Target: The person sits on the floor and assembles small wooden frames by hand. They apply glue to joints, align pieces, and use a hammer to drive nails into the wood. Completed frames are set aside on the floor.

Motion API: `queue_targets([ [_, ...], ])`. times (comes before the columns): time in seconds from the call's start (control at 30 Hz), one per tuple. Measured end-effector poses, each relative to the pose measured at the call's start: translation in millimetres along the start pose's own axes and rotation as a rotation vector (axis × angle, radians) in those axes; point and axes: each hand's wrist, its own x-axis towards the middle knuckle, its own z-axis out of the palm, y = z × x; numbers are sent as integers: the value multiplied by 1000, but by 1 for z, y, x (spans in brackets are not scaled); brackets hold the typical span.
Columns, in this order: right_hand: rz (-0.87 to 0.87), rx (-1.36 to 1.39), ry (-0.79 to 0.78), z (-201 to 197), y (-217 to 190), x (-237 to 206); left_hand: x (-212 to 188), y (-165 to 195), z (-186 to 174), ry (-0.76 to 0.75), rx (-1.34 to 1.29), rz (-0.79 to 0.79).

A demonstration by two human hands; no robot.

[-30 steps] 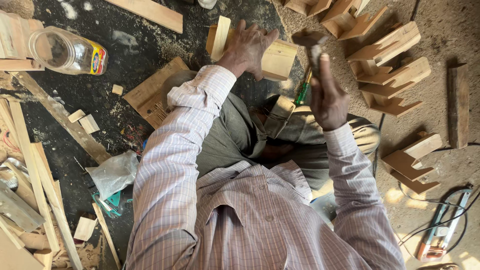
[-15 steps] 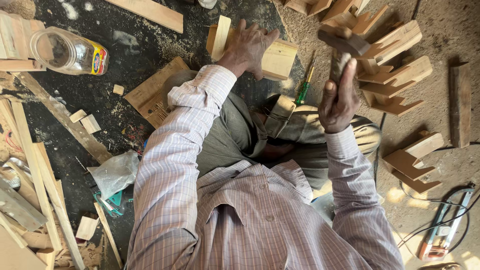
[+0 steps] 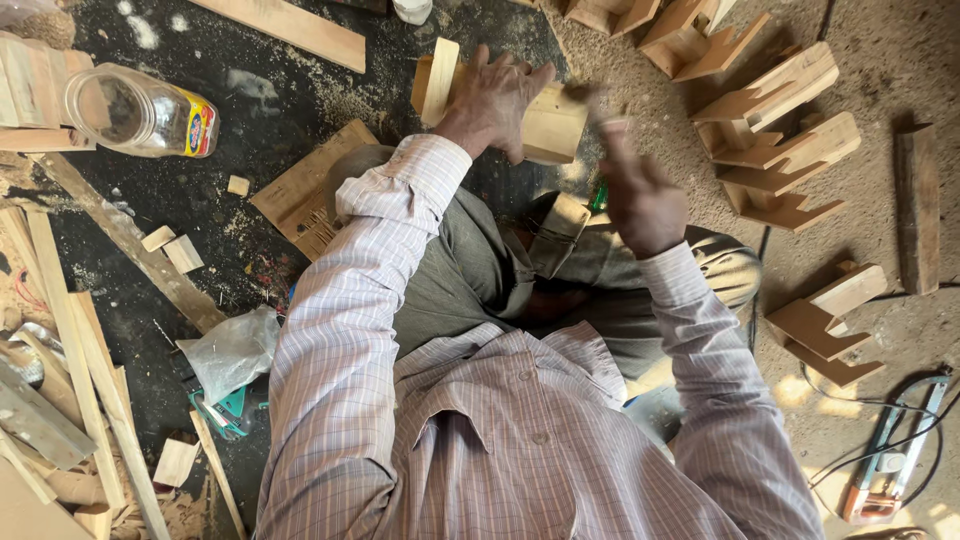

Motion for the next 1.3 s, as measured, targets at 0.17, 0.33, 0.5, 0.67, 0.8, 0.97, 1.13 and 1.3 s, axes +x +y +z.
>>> queue_targets([
  [0.17,285,380,-54,5,5,2,-6,-1,-6,-80,-104,-48],
  [0.33,199,351,226,3,0,1,-4,1,-10,-84,-33,-23],
  [0.5,192,239,-174,7,5,-1,-7,4,-8,-12,-26,-33],
  [0.67,249,482,186,15,6,-4,-5,-4,-6,-51,-46,-13],
  [0.8,187,14,-300,10,3,-4,1,-2,-1,17,8,23],
  [0.97,227,333,197,8,0,5,1,-4,1,-192,-71,-81],
  [1.13,178,175,-187,8,1,1,3,2,-7,-120,-18,-18],
  [1.3,215,362,220,11,1,3,-1,0,-9,-179,-54,-75],
])
